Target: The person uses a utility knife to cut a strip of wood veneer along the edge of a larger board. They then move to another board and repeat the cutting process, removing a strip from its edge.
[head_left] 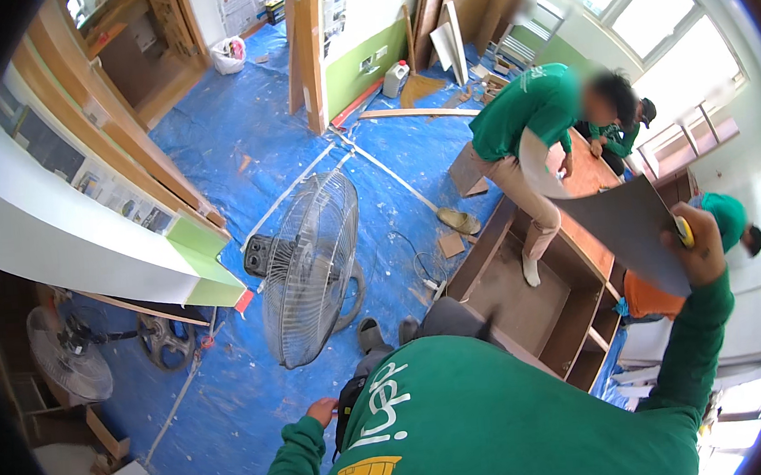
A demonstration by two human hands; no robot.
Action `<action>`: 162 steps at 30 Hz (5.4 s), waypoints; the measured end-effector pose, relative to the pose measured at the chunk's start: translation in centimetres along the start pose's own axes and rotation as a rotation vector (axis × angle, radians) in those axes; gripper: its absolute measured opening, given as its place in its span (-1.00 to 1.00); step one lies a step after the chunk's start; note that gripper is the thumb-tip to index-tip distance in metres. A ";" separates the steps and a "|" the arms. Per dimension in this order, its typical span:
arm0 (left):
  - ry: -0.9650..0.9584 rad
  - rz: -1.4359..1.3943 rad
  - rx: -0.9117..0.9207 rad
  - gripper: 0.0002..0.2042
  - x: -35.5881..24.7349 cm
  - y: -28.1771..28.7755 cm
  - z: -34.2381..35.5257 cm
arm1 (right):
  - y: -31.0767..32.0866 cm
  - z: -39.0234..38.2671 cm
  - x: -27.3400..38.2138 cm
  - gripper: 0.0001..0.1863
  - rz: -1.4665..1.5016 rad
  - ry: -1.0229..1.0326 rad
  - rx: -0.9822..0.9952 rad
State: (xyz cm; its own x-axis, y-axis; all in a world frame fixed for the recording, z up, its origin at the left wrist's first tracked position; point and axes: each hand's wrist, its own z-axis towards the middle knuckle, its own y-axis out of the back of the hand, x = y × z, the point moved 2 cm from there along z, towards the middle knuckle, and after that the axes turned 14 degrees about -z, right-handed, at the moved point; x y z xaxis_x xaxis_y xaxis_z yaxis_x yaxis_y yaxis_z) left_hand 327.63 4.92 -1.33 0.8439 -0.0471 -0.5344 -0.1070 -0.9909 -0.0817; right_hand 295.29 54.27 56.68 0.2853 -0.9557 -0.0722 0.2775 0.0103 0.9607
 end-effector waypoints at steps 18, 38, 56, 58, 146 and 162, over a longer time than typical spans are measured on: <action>-1.390 0.216 -0.488 -0.07 -71.1 -12.5 13.4 | -21.3 38.2 -10.1 -0.65 0.666 0.721 0.016; -0.862 0.258 -0.922 -0.71 -78.1 3.7 37.6 | -36.4 74.5 -3.5 -0.62 0.515 1.023 0.000; -0.781 0.179 -1.324 -0.58 -79.9 29.6 34.5 | -77.8 81.5 -0.4 -0.74 0.034 0.622 1.016; -0.748 0.176 -1.369 -0.60 -81.0 31.9 33.5 | -77.5 83.6 6.2 -0.71 0.039 0.603 1.127; -0.916 -0.148 0.728 -0.44 -239.2 76.0 102.2 | -109.2 161.9 46.9 -0.87 1.086 -1.968 1.058; -0.590 -0.290 0.991 -0.56 -249.1 68.7 121.4 | -101.6 188.0 62.6 -0.76 0.998 -2.418 0.309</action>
State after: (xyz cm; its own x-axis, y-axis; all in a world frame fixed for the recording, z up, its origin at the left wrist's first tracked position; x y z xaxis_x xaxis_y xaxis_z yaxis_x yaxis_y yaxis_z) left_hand 46.21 -36.13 24.07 0.5593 0.4855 -0.6719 -0.5307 -0.4129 -0.7402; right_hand 112.50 -61.92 4.98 -0.7329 0.6544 0.1861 0.6308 0.5513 0.5460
